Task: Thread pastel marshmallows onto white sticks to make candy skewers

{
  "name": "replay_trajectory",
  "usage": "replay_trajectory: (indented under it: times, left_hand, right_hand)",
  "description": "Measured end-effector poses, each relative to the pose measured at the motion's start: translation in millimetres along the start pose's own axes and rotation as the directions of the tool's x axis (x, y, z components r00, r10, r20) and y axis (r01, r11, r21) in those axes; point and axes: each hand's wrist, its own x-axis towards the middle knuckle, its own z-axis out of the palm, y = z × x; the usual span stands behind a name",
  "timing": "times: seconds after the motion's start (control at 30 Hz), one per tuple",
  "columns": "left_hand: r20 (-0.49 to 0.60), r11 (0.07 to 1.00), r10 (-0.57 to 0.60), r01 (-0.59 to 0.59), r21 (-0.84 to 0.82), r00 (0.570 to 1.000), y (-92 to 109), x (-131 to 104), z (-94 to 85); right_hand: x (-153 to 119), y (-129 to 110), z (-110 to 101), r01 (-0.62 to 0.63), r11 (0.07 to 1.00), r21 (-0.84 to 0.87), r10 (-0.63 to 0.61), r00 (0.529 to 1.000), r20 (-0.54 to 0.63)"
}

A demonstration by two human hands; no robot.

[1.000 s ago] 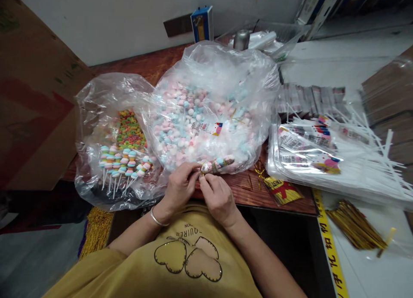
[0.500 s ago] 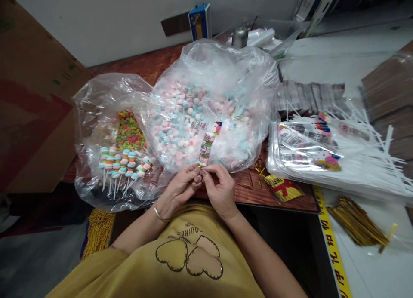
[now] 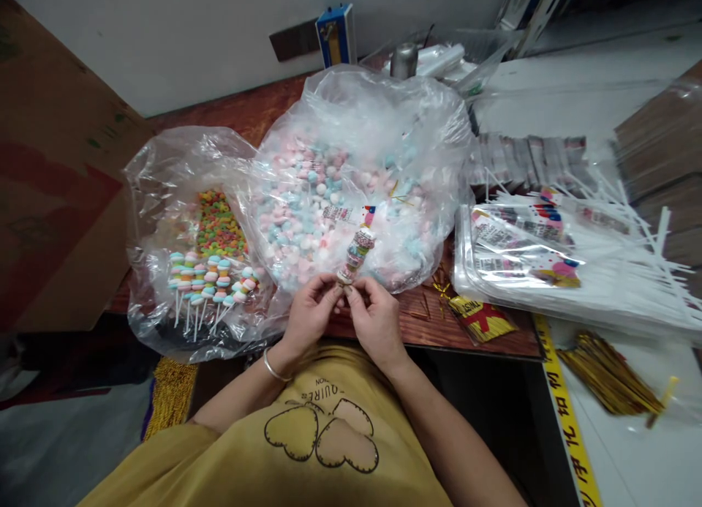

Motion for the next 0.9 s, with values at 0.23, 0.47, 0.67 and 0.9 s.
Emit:
replay_trajectory:
  times: [0.23,0.47,0.67,0.9]
  left_hand:
    - [0.030,0.849,0.375,-0.356,0.389,0.927,2.7,-4.1,-2.9]
    - [0.219,0.778,0.517,-0.561,0.283,0.828,17.2,7.3,-15.4]
    - [0.357,0.689,0.642,-0.715,0.118,0.678,76.7,-23.4,-24.5]
    - [0.423,0.985,0.170,-0.171,-0.036,0.890,81.9,-9.2,-29.7]
  right_hand:
    - [2.1,-7.0,7.7,-0.091,0.957,0.276,0.081,0.996,0.048]
    - [7.9,-9.4,2.3,-0.415,0.733,0.539,0.289,0.907,0.305]
    - [19.5,-34.2,-29.6,0.247,0.968,-0.033,-0.249,0.959,-0.134]
    - [10.9,-75.4,-33.8,0.689,0.712,-0.133,-0.617,0.705,0.348]
